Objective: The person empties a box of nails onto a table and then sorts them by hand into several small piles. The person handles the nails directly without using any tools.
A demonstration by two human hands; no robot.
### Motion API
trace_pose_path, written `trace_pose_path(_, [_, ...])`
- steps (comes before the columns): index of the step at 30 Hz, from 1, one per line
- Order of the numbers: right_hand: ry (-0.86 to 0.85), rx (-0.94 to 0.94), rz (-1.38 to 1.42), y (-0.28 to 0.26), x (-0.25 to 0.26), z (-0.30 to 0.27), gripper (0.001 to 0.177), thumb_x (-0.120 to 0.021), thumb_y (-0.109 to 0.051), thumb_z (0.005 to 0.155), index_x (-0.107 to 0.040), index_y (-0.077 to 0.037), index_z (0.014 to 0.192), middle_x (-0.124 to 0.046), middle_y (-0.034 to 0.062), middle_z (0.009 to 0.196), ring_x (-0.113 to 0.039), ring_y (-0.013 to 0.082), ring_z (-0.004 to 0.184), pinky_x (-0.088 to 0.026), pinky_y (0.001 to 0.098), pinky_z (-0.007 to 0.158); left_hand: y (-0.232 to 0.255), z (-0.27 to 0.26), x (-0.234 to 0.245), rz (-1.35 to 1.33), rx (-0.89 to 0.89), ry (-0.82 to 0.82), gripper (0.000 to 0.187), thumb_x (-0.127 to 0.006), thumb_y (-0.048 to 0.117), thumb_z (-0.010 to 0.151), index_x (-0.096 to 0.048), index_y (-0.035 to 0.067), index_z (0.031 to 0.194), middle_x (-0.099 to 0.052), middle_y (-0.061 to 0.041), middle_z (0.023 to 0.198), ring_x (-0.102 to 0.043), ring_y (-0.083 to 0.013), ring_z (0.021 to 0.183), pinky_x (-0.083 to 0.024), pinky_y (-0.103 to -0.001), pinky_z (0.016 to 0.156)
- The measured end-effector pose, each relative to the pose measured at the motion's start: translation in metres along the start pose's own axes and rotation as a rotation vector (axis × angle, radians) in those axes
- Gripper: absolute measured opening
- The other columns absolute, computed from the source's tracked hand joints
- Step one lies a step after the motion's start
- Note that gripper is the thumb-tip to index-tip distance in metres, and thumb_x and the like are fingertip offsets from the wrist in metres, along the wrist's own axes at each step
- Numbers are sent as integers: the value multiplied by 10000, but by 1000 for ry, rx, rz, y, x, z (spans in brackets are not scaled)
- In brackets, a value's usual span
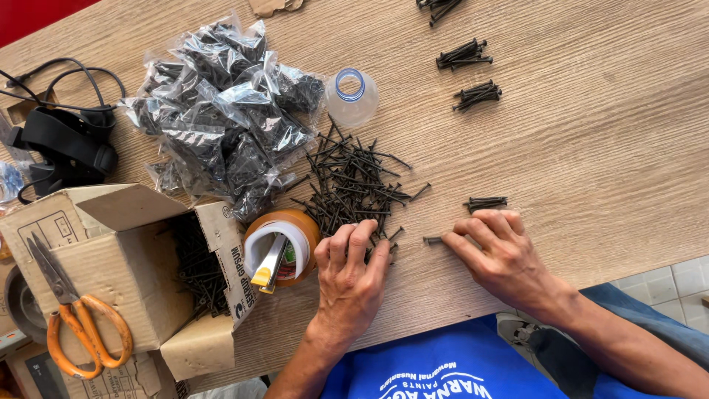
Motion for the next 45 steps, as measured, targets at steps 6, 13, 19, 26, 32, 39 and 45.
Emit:
trace_pose_path(6, [21,84,152,-2,5,2,177,-564,-111,1081,-730,-86,1137,-679,94,1192,-615,307,1081,-461,458,956,3,-3,-5,28,15,-7,92,-695,105,1002,-752,116,931,-667,-77,1317,-603,-283,1170,-408,-460,950])
trace_pose_path(13, [67,138,192,-4,-1,1,175,-562,-100,1083,-733,-96,1116,-702,79,1311,-651,313,1149,-461,489,985,28,16,-21,-41,-89,4,86,-685,96,1014,-754,72,969,-644,-85,1322,-578,-265,1190,-399,-414,944])
trace_pose_path(19, [196,76,208,-1,4,-7,193,-557,-92,1063,-748,-111,1046,-721,93,1148,-688,319,1059,-496,436,886,36,17,-30,-180,-141,46,89,-789,64,913,-717,94,957,-640,-121,1274,-568,-324,1218,-371,-472,985])
trace_pose_path(26, [194,60,242,7,1,-15,164,-598,-99,1036,-760,-119,1054,-733,90,1158,-697,316,1047,-493,442,884,13,0,-34,-116,-123,35,54,-749,97,954,-696,112,954,-629,-103,1233,-574,-309,1157,-370,-454,956])
trace_pose_path(32, [205,51,253,7,1,-17,133,-633,-92,1018,-762,-114,1045,-741,92,1153,-707,316,1030,-501,440,875,11,4,-28,-80,-97,83,101,-690,127,1022,-664,114,926,-655,-96,1225,-597,-298,1140,-375,-445,958])
trace_pose_path(39, [213,54,231,10,6,-17,114,-652,-101,1013,-763,-125,1018,-747,77,1121,-709,292,962,-502,423,854,3,3,-20,-26,-94,74,62,-676,101,1022,-687,113,963,-650,-104,1225,-586,-295,1149,-373,-434,972])
trace_pose_path(45, [216,58,274,13,5,-18,118,-626,-123,1030,-744,-117,1018,-747,84,1088,-713,302,923,-517,426,829,-1,4,-12,19,-109,34,90,-667,124,1033,-681,107,946,-651,-111,1252,-572,-298,1185,-382,-450,992])
Point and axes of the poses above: each hand's wrist, its own z-axis towards the middle knuckle, its own x-axis out of the back of the hand, y = z × x, the point moved 3 cm from there along z, towards the middle knuckle
